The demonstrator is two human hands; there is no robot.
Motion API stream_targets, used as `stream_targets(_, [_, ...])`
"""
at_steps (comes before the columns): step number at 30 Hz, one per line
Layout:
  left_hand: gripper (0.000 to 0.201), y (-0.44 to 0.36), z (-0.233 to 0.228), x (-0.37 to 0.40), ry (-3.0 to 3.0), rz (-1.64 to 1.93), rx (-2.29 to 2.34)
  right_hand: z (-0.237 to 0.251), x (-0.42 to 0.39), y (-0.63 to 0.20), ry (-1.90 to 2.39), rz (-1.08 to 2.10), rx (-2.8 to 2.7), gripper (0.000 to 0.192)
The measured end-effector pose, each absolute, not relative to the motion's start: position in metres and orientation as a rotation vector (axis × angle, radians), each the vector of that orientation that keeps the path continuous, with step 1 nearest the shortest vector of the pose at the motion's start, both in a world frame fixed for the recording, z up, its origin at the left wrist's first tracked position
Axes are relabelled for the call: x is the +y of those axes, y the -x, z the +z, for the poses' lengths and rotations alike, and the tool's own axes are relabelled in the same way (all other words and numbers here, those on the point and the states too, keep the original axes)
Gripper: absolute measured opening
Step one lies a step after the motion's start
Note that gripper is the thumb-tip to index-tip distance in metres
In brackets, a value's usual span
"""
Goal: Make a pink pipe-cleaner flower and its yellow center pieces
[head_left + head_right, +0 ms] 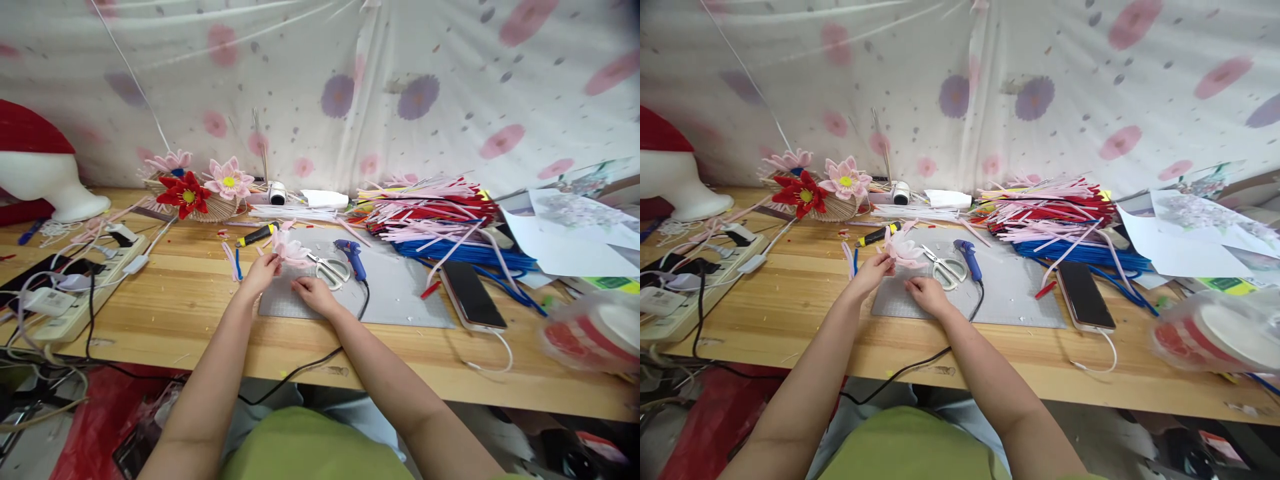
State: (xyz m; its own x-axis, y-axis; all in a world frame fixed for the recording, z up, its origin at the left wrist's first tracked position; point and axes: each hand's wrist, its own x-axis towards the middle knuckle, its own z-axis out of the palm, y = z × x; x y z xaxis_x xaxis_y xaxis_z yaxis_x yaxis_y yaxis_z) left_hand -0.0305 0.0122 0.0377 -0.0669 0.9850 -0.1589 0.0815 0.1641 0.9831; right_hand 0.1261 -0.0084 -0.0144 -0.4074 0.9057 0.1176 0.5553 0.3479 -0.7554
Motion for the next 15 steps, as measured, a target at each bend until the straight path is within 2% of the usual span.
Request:
stream_targets(11, [0.023, 0.034, 0.055, 0.014, -1.222, 1.104, 1.413, -0.014, -0.009, -0.125, 1.286, 0.869, -2.057, 0.032])
stream_targets(15, [0.018, 0.035, 0.061, 0.015, -1.209, 1.102, 1.332, -0.011, -0.009, -0.126, 1.257, 0.880, -2.073, 0.032])
